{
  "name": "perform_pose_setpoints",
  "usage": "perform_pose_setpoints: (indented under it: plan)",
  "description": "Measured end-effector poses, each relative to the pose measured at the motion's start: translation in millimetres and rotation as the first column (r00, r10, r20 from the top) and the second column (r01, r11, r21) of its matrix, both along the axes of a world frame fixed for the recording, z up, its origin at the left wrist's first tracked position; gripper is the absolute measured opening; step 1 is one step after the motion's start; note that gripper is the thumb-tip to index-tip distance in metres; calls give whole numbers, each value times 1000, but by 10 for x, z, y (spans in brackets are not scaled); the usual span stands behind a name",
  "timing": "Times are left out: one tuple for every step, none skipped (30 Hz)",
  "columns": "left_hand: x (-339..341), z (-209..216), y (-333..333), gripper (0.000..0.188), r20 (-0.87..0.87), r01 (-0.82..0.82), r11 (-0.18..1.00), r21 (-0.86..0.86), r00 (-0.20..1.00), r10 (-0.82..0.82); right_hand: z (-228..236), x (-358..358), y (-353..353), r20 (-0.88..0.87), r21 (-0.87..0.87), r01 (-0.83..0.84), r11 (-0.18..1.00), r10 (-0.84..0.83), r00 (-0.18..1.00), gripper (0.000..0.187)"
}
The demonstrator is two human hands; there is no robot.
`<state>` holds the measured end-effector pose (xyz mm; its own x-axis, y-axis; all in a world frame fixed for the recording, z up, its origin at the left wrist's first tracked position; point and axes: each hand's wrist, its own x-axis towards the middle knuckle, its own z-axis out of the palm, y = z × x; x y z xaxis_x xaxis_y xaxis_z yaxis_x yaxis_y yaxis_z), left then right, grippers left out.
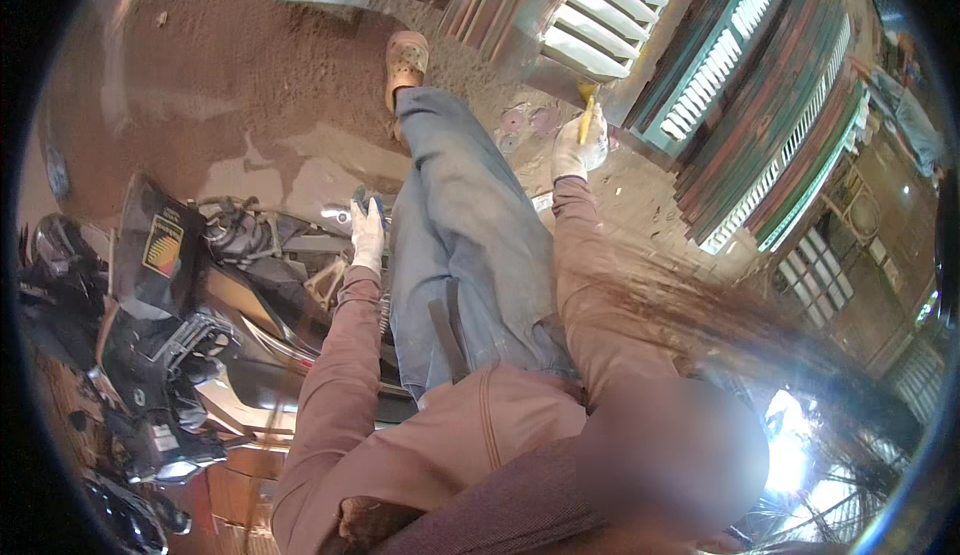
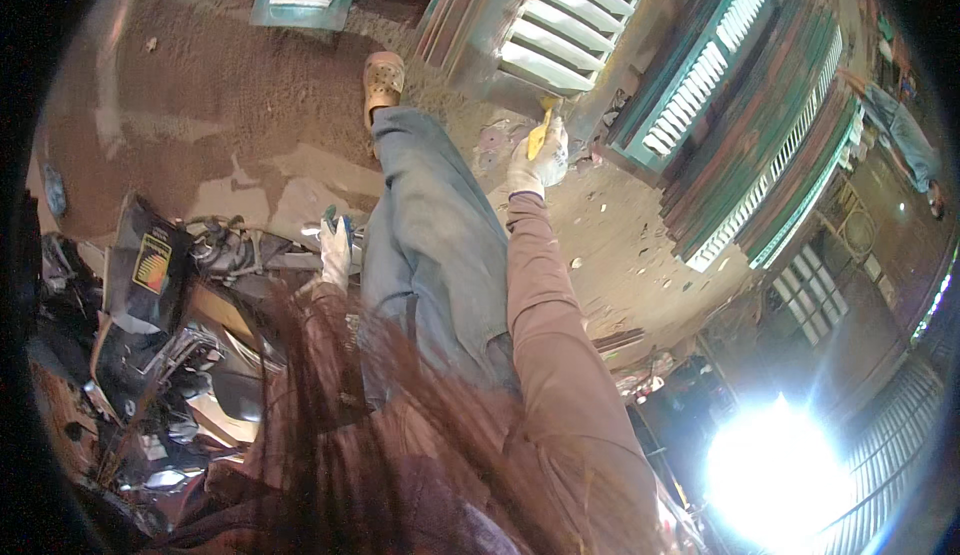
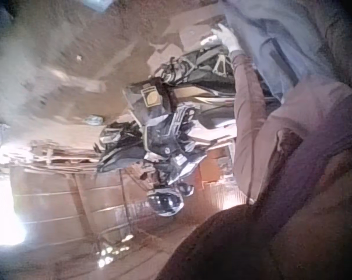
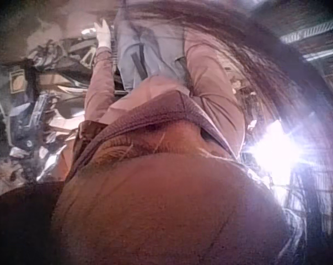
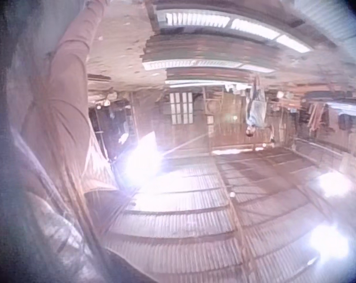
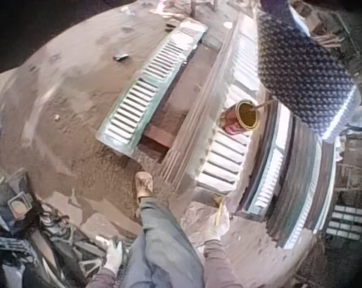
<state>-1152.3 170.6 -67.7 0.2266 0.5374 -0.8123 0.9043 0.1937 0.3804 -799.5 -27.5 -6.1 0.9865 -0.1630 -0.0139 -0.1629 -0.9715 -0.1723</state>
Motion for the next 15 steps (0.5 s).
perform_pose_setpoints:
  plan:
    - [35, -29, 118, 43, -13, -36, 999, -13, 999, 36, 70, -39, 118, -48, -45, -44, 998, 41, 998, 29]
    - [83, -71, 255, 53, -35, -28, 998, -51, 999, 26, -2, -39, 190, -97, 196, 123, 973, -105, 990, 29]
    - [172, -114, 391, 63, -56, -17, 995, -97, 998, 11, -117, -40, 214, -173, 409, 289, 865, -238, 956, 30]
    - [248, -112, 529, 74, -84, -10, 991, -134, 996, -2, -214, -68, 273, -278, 587, 438, 681, -339, 899, 30]
    - [712, 143, 624, 68, -110, 171, 983, -71, 978, -179, -225, -138, 245, -151, 511, 287, 811, -244, 958, 34]
    - [809, 184, 764, 65, -70, 165, 984, -67, 983, -169, -192, -225, 381, -88, 358, 152, 921, -128, 988, 34]
    - [926, 146, 913, 63, -28, 153, 987, -58, 988, -155, -124, -261, 583, -48, 191, 2, 982, 7, 999, 35]
    - [1029, 126, 1049, 61, 16, 142, 989, -51, 990, -142, -44, -288, 767, -35, 15, -147, 989, 148, 988, 36]
    - [1253, 117, 1149, 54, 13, 239, 969, 64, 971, -240, 59, -198, 977, -148, 136, -4, 991, 24, 989, 33]
    - [1353, 78, 1237, 52, 21, 245, 967, 74, 969, -247, 76, -251, 990, -167, 129, -108, 986, 129, 977, 35]
    - [1455, 36, 1319, 50, 30, 250, 965, 85, 967, -253, 52, -338, 979, -187, 125, -211, 969, 232, 955, 38]
    - [1557, -12, 1397, 47, 43, 248, 964, 99, 966, -253, 17, -385, 982, -200, 124, -319, 940, 339, 919, 44]
    - [1746, 71, 1444, 48, 40, 291, 953, 81, 955, -295, 56, -401, 881, -231, 267, -285, 921, 348, 909, 42]
    - [1921, 167, 1489, 48, 36, 332, 941, 64, 942, -335, 101, -396, 749, -220, 241, -212, 947, 266, 939, 40]
    - [2060, 264, 1551, 49, 27, 372, 927, 49, 927, -374, 200, -372, 639, -210, 220, -136, 966, 183, 961, 38]
